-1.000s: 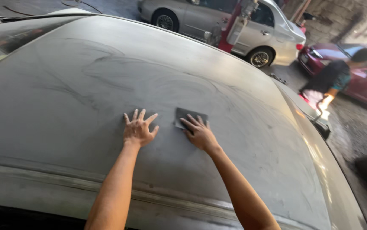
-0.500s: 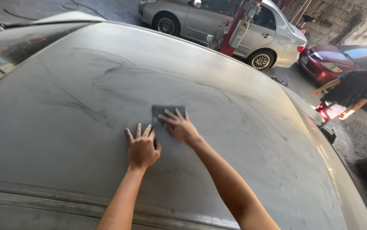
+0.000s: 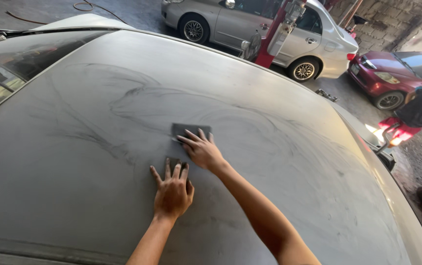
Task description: The person sands the roof of a silver car using a sanding block. They move the block in circular and back-and-forth motions across the surface, occasionally repositioning their hands to reach different areas. The task continues throughout the clip without a visible final state.
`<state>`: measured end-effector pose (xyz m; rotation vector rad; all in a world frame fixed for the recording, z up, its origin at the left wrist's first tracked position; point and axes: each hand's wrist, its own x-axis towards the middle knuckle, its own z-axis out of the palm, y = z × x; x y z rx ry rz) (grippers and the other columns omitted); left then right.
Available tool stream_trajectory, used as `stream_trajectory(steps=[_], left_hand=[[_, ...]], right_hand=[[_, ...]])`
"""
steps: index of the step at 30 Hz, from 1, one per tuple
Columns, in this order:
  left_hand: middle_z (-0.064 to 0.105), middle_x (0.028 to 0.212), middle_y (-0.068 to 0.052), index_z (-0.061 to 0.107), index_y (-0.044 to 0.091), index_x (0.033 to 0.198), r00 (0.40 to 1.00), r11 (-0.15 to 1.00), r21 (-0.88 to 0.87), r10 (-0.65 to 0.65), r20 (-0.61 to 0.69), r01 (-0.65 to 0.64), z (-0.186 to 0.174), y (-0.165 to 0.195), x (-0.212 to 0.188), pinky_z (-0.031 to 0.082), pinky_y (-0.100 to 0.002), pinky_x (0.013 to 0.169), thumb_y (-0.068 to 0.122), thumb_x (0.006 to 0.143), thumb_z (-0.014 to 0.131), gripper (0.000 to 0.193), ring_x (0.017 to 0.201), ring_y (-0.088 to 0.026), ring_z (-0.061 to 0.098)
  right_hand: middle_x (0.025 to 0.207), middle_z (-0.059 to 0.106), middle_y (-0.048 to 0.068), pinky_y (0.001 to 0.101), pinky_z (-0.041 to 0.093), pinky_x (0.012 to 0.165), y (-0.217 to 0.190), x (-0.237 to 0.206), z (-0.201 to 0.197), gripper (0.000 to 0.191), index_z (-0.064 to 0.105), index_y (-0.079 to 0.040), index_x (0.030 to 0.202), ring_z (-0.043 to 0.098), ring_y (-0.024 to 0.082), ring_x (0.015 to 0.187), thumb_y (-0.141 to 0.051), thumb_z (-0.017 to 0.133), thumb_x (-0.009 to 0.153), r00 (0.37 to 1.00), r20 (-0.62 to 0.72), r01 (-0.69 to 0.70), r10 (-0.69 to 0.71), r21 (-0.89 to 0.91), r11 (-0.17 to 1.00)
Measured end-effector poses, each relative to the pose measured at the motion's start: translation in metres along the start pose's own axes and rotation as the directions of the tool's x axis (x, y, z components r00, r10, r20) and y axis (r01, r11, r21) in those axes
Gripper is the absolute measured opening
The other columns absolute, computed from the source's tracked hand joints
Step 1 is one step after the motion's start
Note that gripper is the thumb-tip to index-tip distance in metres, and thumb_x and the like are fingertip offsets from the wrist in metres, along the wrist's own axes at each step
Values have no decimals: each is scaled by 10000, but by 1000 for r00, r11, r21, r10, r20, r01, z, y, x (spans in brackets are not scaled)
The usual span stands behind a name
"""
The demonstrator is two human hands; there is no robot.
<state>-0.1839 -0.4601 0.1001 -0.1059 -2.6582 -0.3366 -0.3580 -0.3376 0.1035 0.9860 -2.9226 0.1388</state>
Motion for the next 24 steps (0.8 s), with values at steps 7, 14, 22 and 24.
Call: stream_trajectory(steps=[7,14,22,24], left_hand=[[538,1450,-132,574,50,1360,1000,1000,-14,12,14,-11,5,-1,-1,109,-781,1134,253,890,515,515,1424,-414,392],[524,1450,-142,555,40,1371,1000,1000,15,25,19,-25,1,1,1,111,-787,1128,257,896,513,524,1419,-408,393],[504,1481,-131,551,59,1376,1000,1000,-5,16,7,-16,7,-1,0,108,-783,1145,266,920,512,502,1440,-402,383],[497,1478,-127,552,61,1369,1000,1000,12,25,4,-25,7,0,1,107,-795,1131,268,912,507,504,1439,-405,378]], right_hand=[[1601,395,-29,740,234,1098,130,33,-41,476,500,-431,1460,383,439,1420,-507,322,1026,756,-187,-608,627,153,779],[1655,300,28,714,18,1214,15,-7,-2,506,348,-300,1560,232,327,1548,-382,411,1064,998,-6,-62,62,-58,996],[1627,346,23,721,184,1115,80,84,-26,488,409,-334,1527,266,472,1445,-418,383,1047,925,-101,-361,366,68,930],[1604,388,33,734,228,1087,154,30,-36,474,463,-330,1501,309,493,1414,-420,390,1042,765,-160,-606,623,149,782]])
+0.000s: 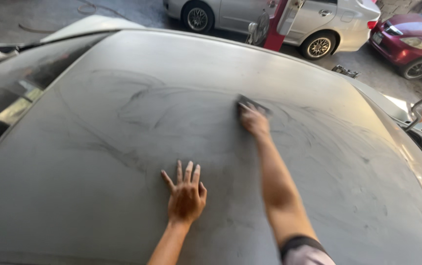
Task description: The person sands the roof of a silver car using a sanding block. They move the block in circular and back-and-forth motions across the surface, occasionally repositioning their hands to reach different areas. The task continues throughout the clip without a visible final state.
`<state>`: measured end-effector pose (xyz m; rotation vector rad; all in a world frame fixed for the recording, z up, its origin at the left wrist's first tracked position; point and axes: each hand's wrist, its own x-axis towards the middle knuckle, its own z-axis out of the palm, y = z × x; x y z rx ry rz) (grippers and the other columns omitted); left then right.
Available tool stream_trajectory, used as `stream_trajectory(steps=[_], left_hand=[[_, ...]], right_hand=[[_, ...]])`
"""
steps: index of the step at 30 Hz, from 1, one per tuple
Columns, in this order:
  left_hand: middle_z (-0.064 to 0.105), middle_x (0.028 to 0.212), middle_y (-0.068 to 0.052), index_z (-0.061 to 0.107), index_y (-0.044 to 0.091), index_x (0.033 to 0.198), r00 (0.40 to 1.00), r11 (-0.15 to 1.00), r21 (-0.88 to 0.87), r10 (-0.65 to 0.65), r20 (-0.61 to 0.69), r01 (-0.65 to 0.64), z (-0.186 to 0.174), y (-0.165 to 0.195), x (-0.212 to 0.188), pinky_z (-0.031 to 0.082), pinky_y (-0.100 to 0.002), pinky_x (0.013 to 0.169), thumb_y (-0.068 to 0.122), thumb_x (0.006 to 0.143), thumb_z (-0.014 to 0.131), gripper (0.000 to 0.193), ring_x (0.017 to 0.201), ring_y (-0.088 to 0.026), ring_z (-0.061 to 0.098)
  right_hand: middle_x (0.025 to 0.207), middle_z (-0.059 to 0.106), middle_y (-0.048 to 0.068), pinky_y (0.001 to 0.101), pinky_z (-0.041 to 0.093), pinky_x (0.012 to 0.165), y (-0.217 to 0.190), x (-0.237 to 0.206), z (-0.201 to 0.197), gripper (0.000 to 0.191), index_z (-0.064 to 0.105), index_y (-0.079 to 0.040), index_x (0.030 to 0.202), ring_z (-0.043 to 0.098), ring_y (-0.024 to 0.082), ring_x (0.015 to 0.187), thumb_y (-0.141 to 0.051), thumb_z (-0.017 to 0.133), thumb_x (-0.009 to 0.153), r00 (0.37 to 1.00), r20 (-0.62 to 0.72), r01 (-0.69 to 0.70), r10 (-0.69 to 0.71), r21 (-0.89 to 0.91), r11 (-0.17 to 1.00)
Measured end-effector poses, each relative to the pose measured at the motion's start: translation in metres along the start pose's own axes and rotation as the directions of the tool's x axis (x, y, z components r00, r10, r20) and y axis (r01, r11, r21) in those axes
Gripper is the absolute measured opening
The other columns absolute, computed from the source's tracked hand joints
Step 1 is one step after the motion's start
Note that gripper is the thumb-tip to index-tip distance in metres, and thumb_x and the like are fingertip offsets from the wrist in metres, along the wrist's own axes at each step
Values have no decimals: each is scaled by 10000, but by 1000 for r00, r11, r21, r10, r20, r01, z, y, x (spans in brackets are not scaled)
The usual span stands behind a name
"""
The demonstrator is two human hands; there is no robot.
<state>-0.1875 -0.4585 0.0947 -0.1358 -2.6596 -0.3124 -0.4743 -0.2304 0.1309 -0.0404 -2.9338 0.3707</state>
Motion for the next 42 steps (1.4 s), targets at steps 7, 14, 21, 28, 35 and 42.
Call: stream_trajectory(steps=[7,14,21,28,35,42], left_hand=[[504,1467,-142,548,66,1365,1000,1000,20,11,5,-11,1,2,2,123,-804,1120,279,933,492,485,1435,-401,373],[496,1474,-130,539,79,1371,1000,1000,-9,-4,10,4,10,0,1,113,-794,1117,297,914,504,507,1433,-399,361],[500,1482,-126,558,79,1368,1000,1000,12,4,14,-4,6,1,2,105,-795,1133,278,939,500,477,1442,-394,361],[493,1457,-170,512,45,1427,1000,999,47,-1,29,0,-1,1,2,126,-776,1128,301,934,505,555,1448,-388,372],[481,1492,-165,531,96,1394,1000,999,39,12,8,-12,13,0,1,101,-785,1133,309,936,506,506,1459,-390,354],[494,1507,-148,558,90,1388,1000,997,82,-11,6,11,19,4,0,121,-789,1140,315,945,472,504,1471,-362,380]], right_hand=[[1654,316,-36,736,74,1185,-61,-108,20,574,406,-357,1543,249,366,1524,-222,414,985,905,160,411,-393,-98,906],[1576,501,27,727,171,1242,-166,-43,39,496,517,-387,1490,408,353,1489,-351,455,1000,907,70,416,-415,-7,909],[1528,456,146,805,185,1049,135,-55,-40,512,533,-259,1465,312,576,1369,-392,426,982,912,-140,-381,386,62,923],[1636,310,22,736,96,1189,-93,-138,35,550,394,-371,1546,236,433,1513,-399,441,999,791,103,609,-603,-43,792],[1484,613,100,548,323,1238,-63,-22,11,477,538,-328,1512,563,338,1396,-466,370,1087,980,190,45,-60,85,995],[1577,424,73,651,178,1192,106,-126,-38,531,492,-263,1510,324,437,1433,-199,383,995,997,-82,-3,-6,-108,994]])
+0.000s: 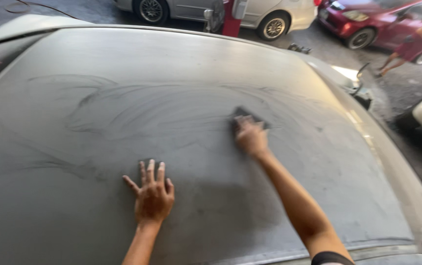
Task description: The person sands the roof of a silver car using a sanding block. They move the block in circular and back-and-forth motions across the surface, occasionally repositioning their hands to reach different areas. The task continues throughout the clip without a visible final state.
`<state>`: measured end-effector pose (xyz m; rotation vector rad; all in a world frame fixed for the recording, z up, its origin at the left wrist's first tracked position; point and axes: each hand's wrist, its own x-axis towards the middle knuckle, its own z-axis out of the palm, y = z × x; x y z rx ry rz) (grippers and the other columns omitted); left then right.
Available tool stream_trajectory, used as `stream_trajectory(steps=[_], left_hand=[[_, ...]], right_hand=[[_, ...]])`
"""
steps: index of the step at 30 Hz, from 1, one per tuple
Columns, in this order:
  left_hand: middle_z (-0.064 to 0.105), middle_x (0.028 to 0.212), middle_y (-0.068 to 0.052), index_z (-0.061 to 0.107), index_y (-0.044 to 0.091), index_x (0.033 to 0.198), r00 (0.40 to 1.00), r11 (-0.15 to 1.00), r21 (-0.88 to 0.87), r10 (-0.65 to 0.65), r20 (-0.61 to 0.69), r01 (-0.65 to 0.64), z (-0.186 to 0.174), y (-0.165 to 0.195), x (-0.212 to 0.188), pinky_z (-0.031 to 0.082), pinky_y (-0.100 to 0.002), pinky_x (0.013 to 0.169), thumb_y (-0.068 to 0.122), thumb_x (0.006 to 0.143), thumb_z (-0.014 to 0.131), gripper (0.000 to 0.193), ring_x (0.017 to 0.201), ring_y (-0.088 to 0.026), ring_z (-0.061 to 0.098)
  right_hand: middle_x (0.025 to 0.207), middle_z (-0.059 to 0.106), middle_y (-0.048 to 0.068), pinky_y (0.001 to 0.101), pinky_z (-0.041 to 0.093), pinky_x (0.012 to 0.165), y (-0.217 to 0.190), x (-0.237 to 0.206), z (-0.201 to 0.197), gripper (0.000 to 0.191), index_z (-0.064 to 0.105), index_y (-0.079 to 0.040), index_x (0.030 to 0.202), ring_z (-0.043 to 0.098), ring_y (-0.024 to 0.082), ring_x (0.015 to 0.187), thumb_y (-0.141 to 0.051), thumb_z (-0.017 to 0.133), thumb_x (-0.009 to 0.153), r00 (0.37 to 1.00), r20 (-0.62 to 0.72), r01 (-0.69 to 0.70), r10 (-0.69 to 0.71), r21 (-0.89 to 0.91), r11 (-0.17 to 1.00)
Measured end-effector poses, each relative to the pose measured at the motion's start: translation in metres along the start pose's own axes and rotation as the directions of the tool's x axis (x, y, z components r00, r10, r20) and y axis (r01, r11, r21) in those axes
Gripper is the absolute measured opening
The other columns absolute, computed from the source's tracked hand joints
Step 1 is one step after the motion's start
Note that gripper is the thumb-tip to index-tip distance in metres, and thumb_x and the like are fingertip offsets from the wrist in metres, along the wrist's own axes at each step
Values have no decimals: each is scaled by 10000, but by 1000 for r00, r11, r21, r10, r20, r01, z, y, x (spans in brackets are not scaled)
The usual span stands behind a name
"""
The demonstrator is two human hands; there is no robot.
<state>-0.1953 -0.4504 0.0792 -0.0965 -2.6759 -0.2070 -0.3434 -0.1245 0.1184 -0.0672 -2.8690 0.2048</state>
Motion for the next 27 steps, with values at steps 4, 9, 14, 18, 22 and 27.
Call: stream_trajectory(steps=[4,9,14,18,22,27], left_hand=[[493,1518,-146,553,101,1390,1000,1000,21,9,11,-9,-4,2,-2,141,-780,1148,326,954,459,499,1491,-349,371],[480,1503,-129,526,109,1405,1000,1000,-2,-19,13,19,-7,1,3,134,-784,1154,351,924,471,541,1461,-336,364],[451,1519,-127,528,136,1439,998,999,-12,-35,45,36,-12,1,9,114,-784,1133,348,934,454,553,1470,-350,330],[434,1540,-103,511,156,1460,993,998,54,-45,112,39,-15,3,10,106,-784,1142,363,947,432,559,1483,-332,316],[437,1552,-82,516,169,1433,991,997,64,-54,119,47,-11,3,10,118,-785,1148,377,948,436,534,1499,-319,321],[465,1556,-77,538,165,1428,998,998,52,-34,55,31,-2,0,10,139,-779,1162,390,958,452,527,1500,-319,356]], right_hand=[[1634,357,29,627,124,1216,-142,-42,21,503,455,-315,1506,283,406,1516,-334,488,1004,834,210,498,-509,109,860],[1681,320,-67,628,31,1276,-159,41,23,520,423,-349,1531,230,247,1598,-382,455,1014,551,90,833,-830,-130,538],[1644,351,15,525,438,1085,53,57,-16,521,384,-341,1556,474,414,1355,-367,358,1036,985,151,-53,79,-167,985],[1415,705,103,402,547,1106,129,-24,-25,445,595,-208,1497,687,314,1247,-376,392,1138,980,115,-171,164,62,983],[1508,525,180,430,352,1173,76,-112,-34,494,430,-46,1514,480,358,1383,-145,426,1030,852,-170,520,-495,157,840],[1329,665,-7,649,271,1110,-12,-169,-67,347,708,-227,1260,554,272,1299,-380,624,960,953,-169,260,-253,22,965]])
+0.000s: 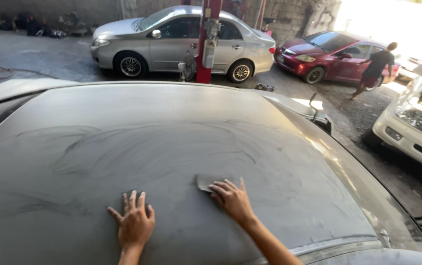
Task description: The person sands the roof of a silver car using a sanding block. They move the block in circular and back-and-forth motions across the surface, occasionally repositioning their hands to reach different areas. The task continues throughout the clip without a visible final state.
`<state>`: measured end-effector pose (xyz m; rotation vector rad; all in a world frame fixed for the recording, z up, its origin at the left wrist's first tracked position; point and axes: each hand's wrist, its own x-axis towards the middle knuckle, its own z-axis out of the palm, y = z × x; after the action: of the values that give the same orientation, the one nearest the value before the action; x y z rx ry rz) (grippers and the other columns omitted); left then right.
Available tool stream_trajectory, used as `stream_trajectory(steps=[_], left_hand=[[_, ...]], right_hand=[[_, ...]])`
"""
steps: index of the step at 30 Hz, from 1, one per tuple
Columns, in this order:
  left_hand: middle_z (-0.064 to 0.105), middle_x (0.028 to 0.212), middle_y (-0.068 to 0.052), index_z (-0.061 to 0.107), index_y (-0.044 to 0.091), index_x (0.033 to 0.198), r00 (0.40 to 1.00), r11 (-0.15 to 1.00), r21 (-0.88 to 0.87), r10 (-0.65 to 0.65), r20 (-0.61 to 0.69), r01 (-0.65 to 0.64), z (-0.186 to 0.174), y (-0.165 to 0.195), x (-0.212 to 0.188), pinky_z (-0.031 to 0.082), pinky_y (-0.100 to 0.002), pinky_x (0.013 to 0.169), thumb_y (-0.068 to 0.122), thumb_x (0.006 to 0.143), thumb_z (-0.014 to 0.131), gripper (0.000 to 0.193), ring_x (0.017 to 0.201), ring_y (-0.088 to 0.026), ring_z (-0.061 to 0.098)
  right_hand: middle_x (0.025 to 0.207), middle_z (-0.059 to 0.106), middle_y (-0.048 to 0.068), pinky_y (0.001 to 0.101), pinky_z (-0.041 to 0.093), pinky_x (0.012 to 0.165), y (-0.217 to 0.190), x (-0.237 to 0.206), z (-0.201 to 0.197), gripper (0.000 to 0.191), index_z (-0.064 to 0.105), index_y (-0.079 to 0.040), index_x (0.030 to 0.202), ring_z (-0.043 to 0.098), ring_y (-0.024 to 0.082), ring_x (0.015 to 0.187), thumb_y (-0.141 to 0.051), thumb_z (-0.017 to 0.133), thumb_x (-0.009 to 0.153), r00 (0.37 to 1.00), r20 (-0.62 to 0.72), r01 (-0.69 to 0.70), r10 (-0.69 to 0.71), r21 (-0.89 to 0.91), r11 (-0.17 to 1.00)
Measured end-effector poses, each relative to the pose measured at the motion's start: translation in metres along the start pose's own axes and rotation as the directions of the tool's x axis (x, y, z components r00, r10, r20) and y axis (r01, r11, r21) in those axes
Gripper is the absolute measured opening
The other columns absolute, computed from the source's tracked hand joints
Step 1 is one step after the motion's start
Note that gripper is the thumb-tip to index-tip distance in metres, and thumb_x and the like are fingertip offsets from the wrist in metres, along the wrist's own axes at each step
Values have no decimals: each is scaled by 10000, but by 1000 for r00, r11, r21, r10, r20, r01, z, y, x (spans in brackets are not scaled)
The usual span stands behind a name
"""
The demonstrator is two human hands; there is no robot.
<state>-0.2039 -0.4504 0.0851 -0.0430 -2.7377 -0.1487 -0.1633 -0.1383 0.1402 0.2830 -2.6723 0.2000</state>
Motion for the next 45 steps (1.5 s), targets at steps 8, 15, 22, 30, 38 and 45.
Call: stream_trajectory(steps=[8,15,22,30,38,45], left_hand=[[494,1550,-88,564,177,1418,996,999,-39,25,-85,-29,-5,0,6,162,-784,1157,384,951,492,516,1491,-366,367],[543,1511,-111,584,145,1400,940,963,-215,88,-330,-166,-44,39,-17,188,-715,1230,320,1000,510,443,1503,-389,383],[472,1544,-131,472,200,1524,867,854,-207,496,45,-478,-56,179,-78,240,-579,1192,230,808,695,751,1421,-355,402],[494,1489,-128,310,389,1584,905,933,90,310,292,-349,-48,174,-84,449,-499,1117,278,949,604,708,1366,-390,475],[297,1654,-119,376,236,1569,824,854,-212,517,233,-476,-45,202,-94,127,-731,1130,352,871,666,764,1495,-526,186],[293,1627,-92,400,299,1532,733,752,-282,653,190,-596,-4,219,-26,70,-808,1104,439,927,608,655,1472,-510,194]], right_hand=[[1431,584,110,396,531,967,-23,-43,-22,296,771,-213,1211,634,297,1161,-242,653,942,966,-1,-249,258,250,936],[1420,578,178,382,490,1079,10,-91,-18,322,744,3,1139,588,353,1281,9,678,824,990,-87,-73,108,334,940],[1485,568,119,382,525,1031,32,-105,-36,329,717,-42,1233,640,321,1215,-84,658,912,998,54,-40,8,622,782],[1611,347,226,568,88,1224,20,-149,-28,630,444,44,1486,223,390,1519,-339,572,1003,998,-14,-53,62,368,928],[1580,351,218,571,91,1173,18,-143,-14,659,462,-57,1480,209,416,1515,-340,586,897,982,-66,-160,179,227,961],[1584,373,142,521,138,1204,14,-134,-10,675,412,-66,1495,271,350,1489,-355,556,902,935,-63,-338,348,134,932]])
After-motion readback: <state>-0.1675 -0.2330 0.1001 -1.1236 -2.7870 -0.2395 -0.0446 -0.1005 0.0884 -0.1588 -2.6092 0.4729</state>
